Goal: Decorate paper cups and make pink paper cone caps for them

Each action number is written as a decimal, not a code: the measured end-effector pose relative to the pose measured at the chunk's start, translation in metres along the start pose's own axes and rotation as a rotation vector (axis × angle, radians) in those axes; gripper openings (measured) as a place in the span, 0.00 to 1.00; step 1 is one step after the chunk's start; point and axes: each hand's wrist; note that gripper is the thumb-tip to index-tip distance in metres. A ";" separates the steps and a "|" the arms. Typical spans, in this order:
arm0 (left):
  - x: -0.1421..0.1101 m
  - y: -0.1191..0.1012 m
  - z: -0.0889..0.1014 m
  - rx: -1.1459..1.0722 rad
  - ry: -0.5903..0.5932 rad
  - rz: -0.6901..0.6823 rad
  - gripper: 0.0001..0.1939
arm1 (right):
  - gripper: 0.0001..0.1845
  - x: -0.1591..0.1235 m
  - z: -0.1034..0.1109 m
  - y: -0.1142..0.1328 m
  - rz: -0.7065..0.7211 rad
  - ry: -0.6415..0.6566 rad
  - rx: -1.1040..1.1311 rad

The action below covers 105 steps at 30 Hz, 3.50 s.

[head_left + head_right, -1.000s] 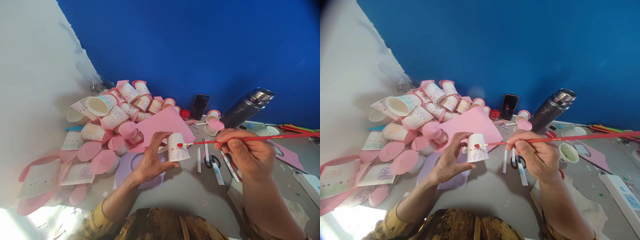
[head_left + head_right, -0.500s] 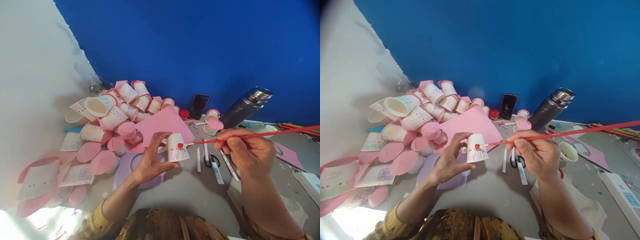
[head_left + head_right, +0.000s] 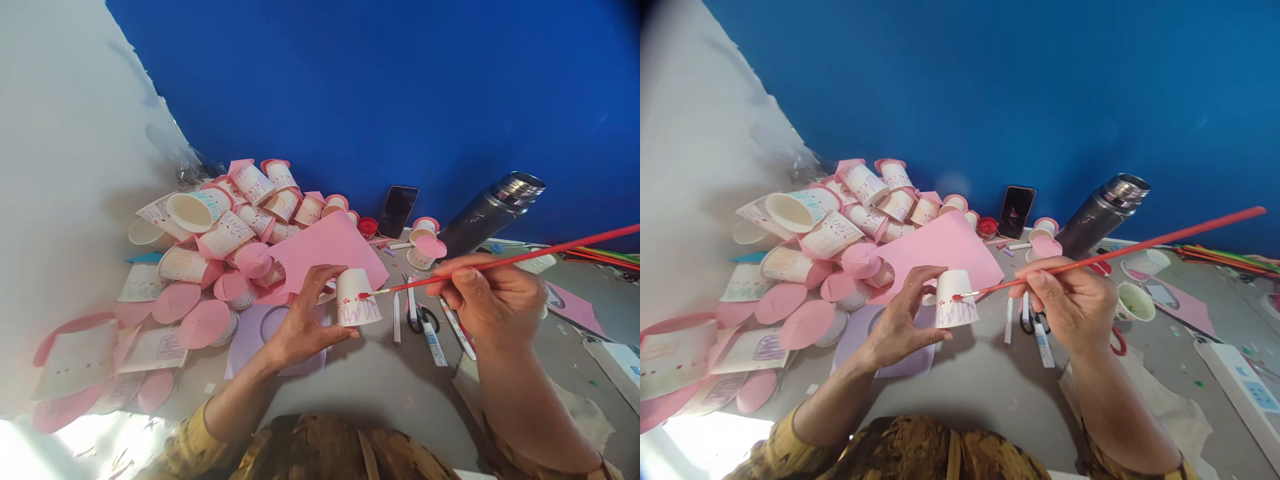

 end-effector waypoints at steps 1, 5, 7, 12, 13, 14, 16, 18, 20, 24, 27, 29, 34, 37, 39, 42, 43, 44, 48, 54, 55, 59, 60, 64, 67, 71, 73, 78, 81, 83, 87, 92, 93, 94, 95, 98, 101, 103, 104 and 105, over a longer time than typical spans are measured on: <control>0.000 0.000 0.000 -0.002 -0.001 -0.001 0.46 | 0.08 0.000 0.000 0.000 -0.002 -0.001 0.008; 0.000 0.000 -0.001 -0.011 0.001 0.000 0.46 | 0.09 0.001 -0.003 -0.002 -0.008 -0.004 0.012; 0.000 0.000 -0.001 -0.009 0.002 0.004 0.45 | 0.09 0.001 -0.004 -0.004 -0.008 -0.017 0.020; 0.000 0.000 -0.001 -0.002 0.007 0.007 0.45 | 0.08 0.002 -0.004 -0.007 -0.014 -0.035 0.066; 0.000 0.000 -0.001 0.001 0.007 0.005 0.45 | 0.08 0.002 -0.005 -0.007 -0.016 -0.032 0.069; 0.000 0.000 -0.001 0.005 0.008 0.006 0.45 | 0.08 0.002 -0.005 -0.007 -0.018 -0.027 0.069; 0.000 0.000 -0.001 0.012 0.009 0.003 0.45 | 0.08 0.002 -0.005 -0.008 -0.021 -0.021 0.067; -0.001 0.001 -0.001 0.014 0.009 -0.001 0.46 | 0.08 0.002 -0.006 -0.008 -0.021 -0.024 0.067; -0.001 0.001 -0.002 0.011 0.008 -0.006 0.46 | 0.09 0.002 -0.006 -0.008 -0.026 -0.030 0.071; -0.001 0.001 -0.002 0.014 0.011 -0.007 0.45 | 0.09 0.003 -0.006 -0.007 -0.028 -0.033 0.073; 0.000 0.001 -0.002 0.015 0.012 -0.008 0.45 | 0.10 0.003 -0.007 -0.006 -0.033 -0.038 0.052; 0.000 0.001 -0.002 0.014 0.012 -0.009 0.45 | 0.10 0.003 -0.008 -0.005 -0.038 -0.047 0.049; 0.000 0.002 -0.003 0.028 0.014 -0.020 0.45 | 0.09 0.001 -0.007 -0.005 -0.032 -0.038 0.067; 0.000 0.002 -0.004 0.037 0.014 -0.030 0.45 | 0.09 0.000 -0.008 -0.005 -0.053 -0.007 0.039; 0.000 0.003 -0.004 0.036 0.015 -0.037 0.45 | 0.10 0.000 -0.009 -0.004 -0.052 -0.010 0.031; 0.000 0.004 -0.004 0.029 0.021 -0.047 0.45 | 0.11 0.002 -0.007 -0.005 -0.017 -0.051 0.030; 0.000 0.004 -0.004 0.027 0.022 -0.049 0.45 | 0.11 0.003 -0.006 -0.005 -0.009 -0.063 0.029; 0.000 0.004 -0.003 0.024 0.022 -0.049 0.45 | 0.10 0.003 -0.005 -0.005 -0.007 -0.072 0.029; -0.001 0.004 -0.004 0.010 0.015 -0.052 0.45 | 0.09 0.003 -0.001 -0.006 -0.019 -0.072 0.034; -0.001 0.006 -0.005 -0.027 0.012 -0.036 0.45 | 0.10 0.003 -0.003 -0.006 0.000 -0.055 0.014; -0.001 0.006 -0.005 -0.043 0.008 -0.032 0.45 | 0.10 0.003 -0.003 -0.006 -0.003 -0.054 0.009; -0.002 0.009 -0.007 -0.096 0.000 -0.031 0.44 | 0.10 0.005 -0.003 -0.006 -0.022 -0.071 0.029; -0.002 0.009 -0.007 -0.100 0.000 -0.033 0.44 | 0.10 0.005 -0.002 -0.006 -0.022 -0.078 0.037; -0.003 0.010 -0.007 -0.105 0.003 -0.031 0.45 | 0.10 0.006 -0.001 -0.005 -0.017 -0.088 0.037; -0.003 0.009 -0.008 -0.110 0.004 -0.033 0.44 | 0.11 0.005 -0.002 -0.005 -0.025 -0.088 0.019; -0.002 0.007 -0.007 -0.070 0.018 -0.025 0.44 | 0.11 0.005 -0.004 -0.005 -0.026 -0.072 0.007; -0.002 0.007 -0.007 -0.049 0.025 -0.029 0.44 | 0.11 0.005 -0.004 -0.005 -0.016 -0.063 0.010; -0.002 0.005 -0.006 -0.001 0.028 -0.050 0.45 | 0.10 0.004 -0.006 -0.005 -0.004 -0.075 0.037; -0.001 0.003 -0.006 0.030 0.029 -0.050 0.44 | 0.10 0.001 -0.007 -0.005 -0.019 -0.054 0.035; -0.001 0.002 -0.006 0.039 0.031 -0.049 0.44 | 0.10 0.000 -0.008 -0.005 -0.041 -0.037 0.037; -0.002 0.005 -0.009 -0.028 0.015 -0.038 0.43 | 0.11 0.003 -0.005 -0.004 -0.036 -0.063 0.047; -0.004 0.009 -0.013 -0.199 -0.034 0.015 0.44 | 0.06 0.011 0.001 -0.001 -0.058 -0.120 0.095; -0.004 0.009 -0.014 -0.215 -0.041 0.020 0.44 | 0.06 0.012 0.001 -0.001 -0.064 -0.123 0.097; -0.004 0.009 -0.014 -0.227 -0.049 0.023 0.43 | 0.06 0.012 0.001 0.000 -0.064 -0.125 0.094; -0.003 0.008 -0.015 -0.238 -0.056 0.027 0.43 | 0.06 0.012 0.001 0.000 -0.063 -0.123 0.089; -0.002 0.006 -0.016 -0.295 -0.070 0.045 0.40 | 0.08 0.011 0.001 0.002 -0.060 -0.108 0.082; 0.000 0.006 -0.017 -0.356 -0.075 0.044 0.39 | 0.08 0.009 0.001 0.003 -0.050 -0.106 0.093; 0.000 0.008 -0.018 -0.375 -0.069 0.034 0.39 | 0.08 0.009 0.001 0.003 -0.047 -0.104 0.091; 0.000 0.008 -0.018 -0.380 -0.064 0.032 0.40 | 0.08 0.008 0.001 0.003 -0.051 -0.101 0.087; -0.001 0.009 -0.018 -0.384 -0.060 0.031 0.40 | 0.09 0.008 0.000 0.003 -0.057 -0.097 0.083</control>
Point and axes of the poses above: each hand's wrist, its own x-axis towards the middle knuckle, its own z-axis out of the back of the hand, y = z × x
